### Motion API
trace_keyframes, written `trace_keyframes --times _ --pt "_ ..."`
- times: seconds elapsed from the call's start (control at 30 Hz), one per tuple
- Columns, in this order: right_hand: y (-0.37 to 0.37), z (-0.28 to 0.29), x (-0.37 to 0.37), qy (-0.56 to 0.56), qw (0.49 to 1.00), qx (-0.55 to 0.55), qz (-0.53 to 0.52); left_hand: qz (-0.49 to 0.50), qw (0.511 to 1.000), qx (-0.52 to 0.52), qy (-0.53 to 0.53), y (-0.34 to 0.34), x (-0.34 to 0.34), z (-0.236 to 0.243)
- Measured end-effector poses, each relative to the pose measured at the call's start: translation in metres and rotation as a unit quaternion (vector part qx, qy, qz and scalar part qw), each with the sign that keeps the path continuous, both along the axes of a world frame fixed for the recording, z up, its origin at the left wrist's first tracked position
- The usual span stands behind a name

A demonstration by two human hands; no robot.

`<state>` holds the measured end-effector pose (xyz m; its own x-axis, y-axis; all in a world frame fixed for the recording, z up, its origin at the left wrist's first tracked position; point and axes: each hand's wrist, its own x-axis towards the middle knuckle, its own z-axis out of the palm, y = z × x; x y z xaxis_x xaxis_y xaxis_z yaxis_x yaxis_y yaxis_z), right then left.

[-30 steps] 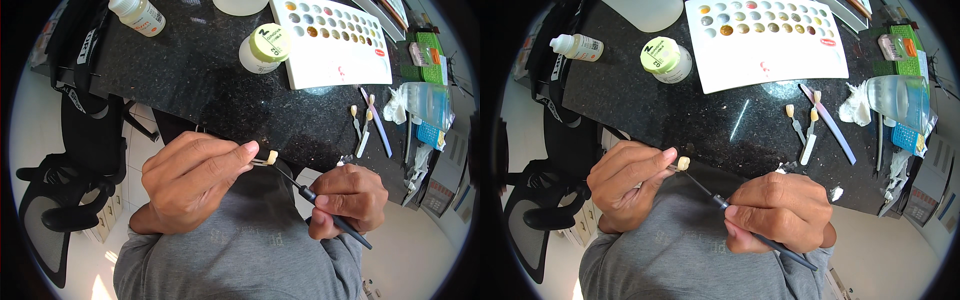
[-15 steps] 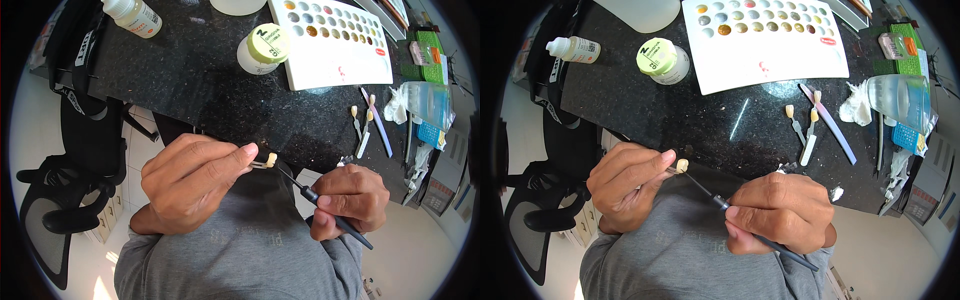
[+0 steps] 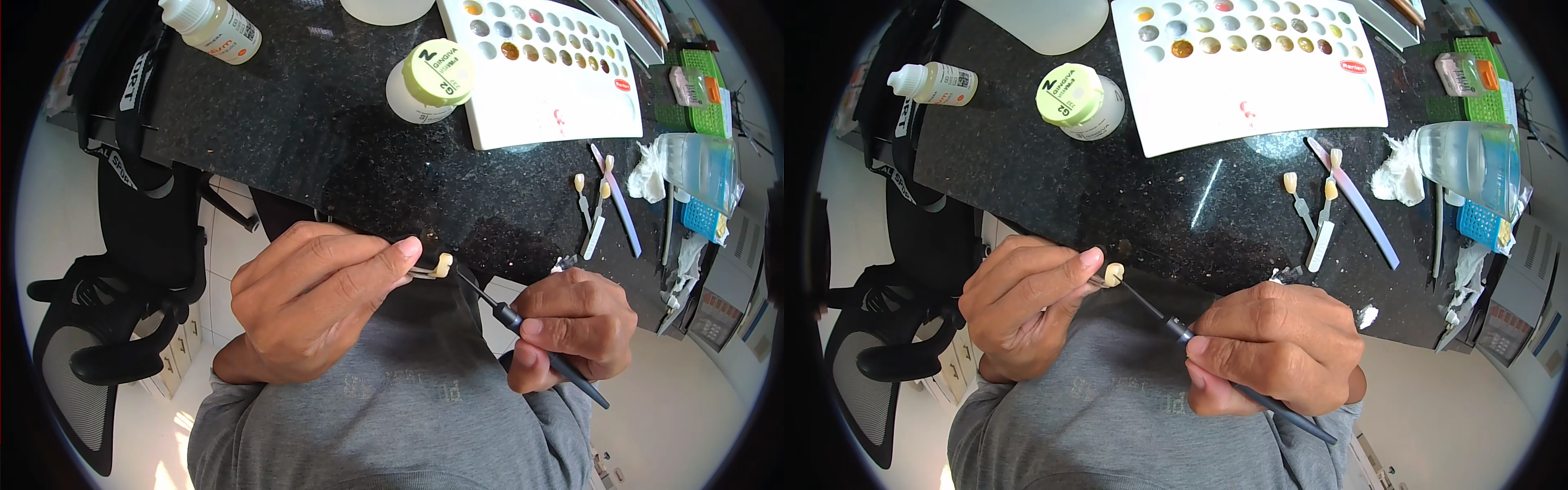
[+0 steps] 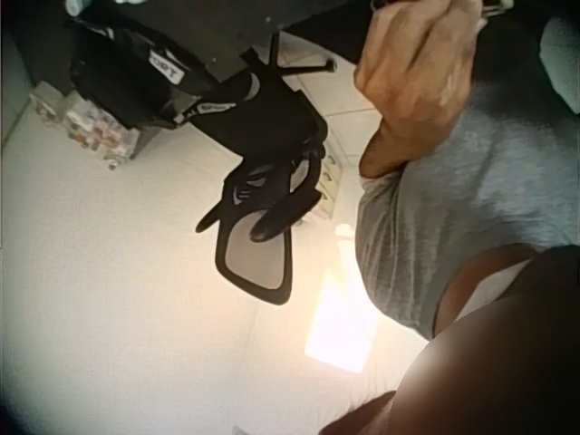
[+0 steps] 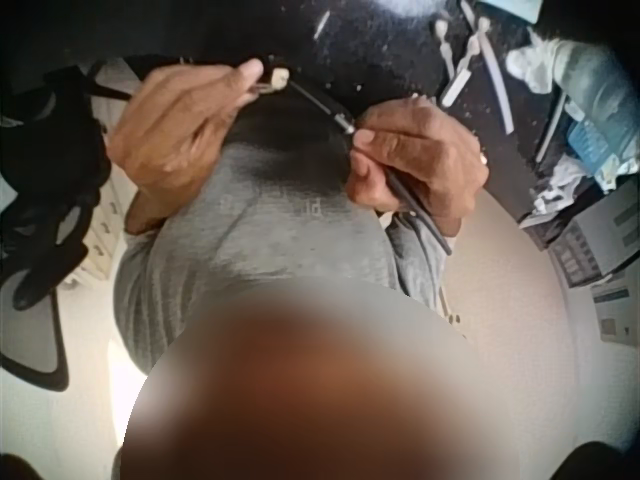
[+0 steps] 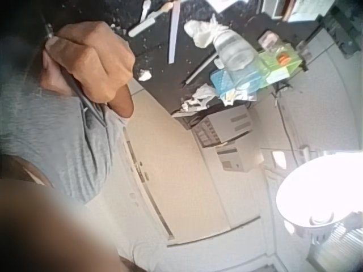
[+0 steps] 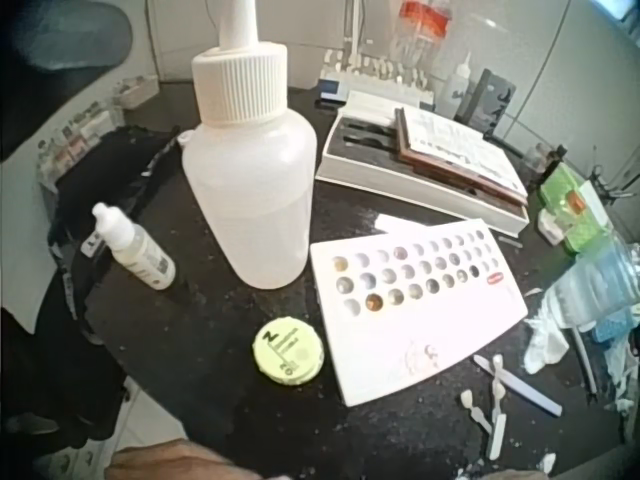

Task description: Applying staining liquid to a dental crown prosthetic using a fine brush to achieve the desired shade.

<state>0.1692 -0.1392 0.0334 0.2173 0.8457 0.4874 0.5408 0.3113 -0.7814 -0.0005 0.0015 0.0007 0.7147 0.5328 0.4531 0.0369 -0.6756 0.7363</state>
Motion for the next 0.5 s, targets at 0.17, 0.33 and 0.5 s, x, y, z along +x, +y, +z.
trace_keyframes --times 0.17,0.33,0.5 --pt "0.0003 -0.0004 -0.0004 -0.001 1.0 0.001 0.001 0.003 1.0 0.002 0.001 -0.0005 0.0 0.0006" --pt "-0.0034 0.0045 0.0008 0.048 0.998 -0.022 -0.02 0.006 1.0 0.012 -0.001 -0.0016 -0.0006 -0.0023" --pt "-0.0031 0.0048 0.0019 0.068 0.997 -0.033 -0.023 0.007 0.999 0.041 0.006 -0.0017 -0.0002 -0.001"
